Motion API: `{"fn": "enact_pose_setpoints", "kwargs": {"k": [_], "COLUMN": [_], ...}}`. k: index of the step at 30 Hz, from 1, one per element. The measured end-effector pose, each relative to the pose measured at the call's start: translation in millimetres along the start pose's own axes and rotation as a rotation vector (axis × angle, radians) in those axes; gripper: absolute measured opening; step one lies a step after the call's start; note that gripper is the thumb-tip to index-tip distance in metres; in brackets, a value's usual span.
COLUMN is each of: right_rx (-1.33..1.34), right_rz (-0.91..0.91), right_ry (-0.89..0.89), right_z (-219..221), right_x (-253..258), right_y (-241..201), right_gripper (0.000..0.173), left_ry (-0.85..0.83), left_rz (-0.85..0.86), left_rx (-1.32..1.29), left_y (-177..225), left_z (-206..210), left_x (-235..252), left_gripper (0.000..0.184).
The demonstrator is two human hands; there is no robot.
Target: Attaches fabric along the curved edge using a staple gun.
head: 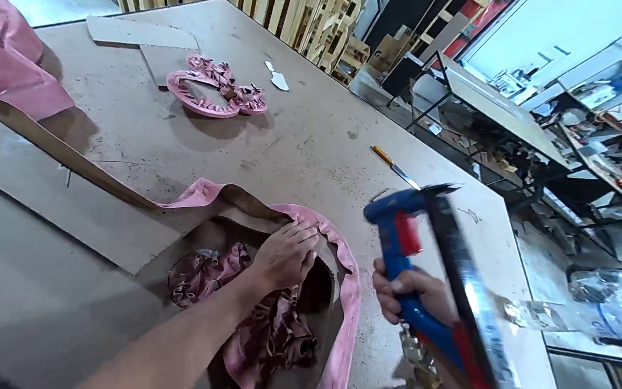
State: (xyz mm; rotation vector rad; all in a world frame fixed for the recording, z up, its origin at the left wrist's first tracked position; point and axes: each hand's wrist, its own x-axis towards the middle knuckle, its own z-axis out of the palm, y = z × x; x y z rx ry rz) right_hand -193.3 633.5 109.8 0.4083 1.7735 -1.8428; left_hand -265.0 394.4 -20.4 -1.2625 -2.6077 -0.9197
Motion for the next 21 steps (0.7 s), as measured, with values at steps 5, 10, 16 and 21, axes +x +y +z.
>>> {"fn": "enact_pose_setpoints", "kwargs": {"k": [5, 10, 16, 21], "right_rx": [0.164, 0.052, 0.272, 0.633], "right_rz": [0.179, 0.127, 0.146, 0.021], "right_ry": [-0.112, 0.06, -0.018, 0.093], "right_z": [-5, 25, 20, 55], "right_x": [50, 9, 34, -11], "right_y": [42, -14, 16, 37], "right_gripper": [0.016, 0.015, 0.015, 0.027], "left_ry": [0.062, 0.144, 0.128, 0.012], "left_rz": [-0.036, 0.024, 0.04, -0.121], "left_rx": [-0.127, -0.126, -0.127, 0.01], "left_y": [-6, -11, -13, -7], "left_z": [2, 11, 9, -30], "left_x": [-2, -10, -5, 3], "left_gripper": [0.038, 0.037, 0.037, 0.029]}}
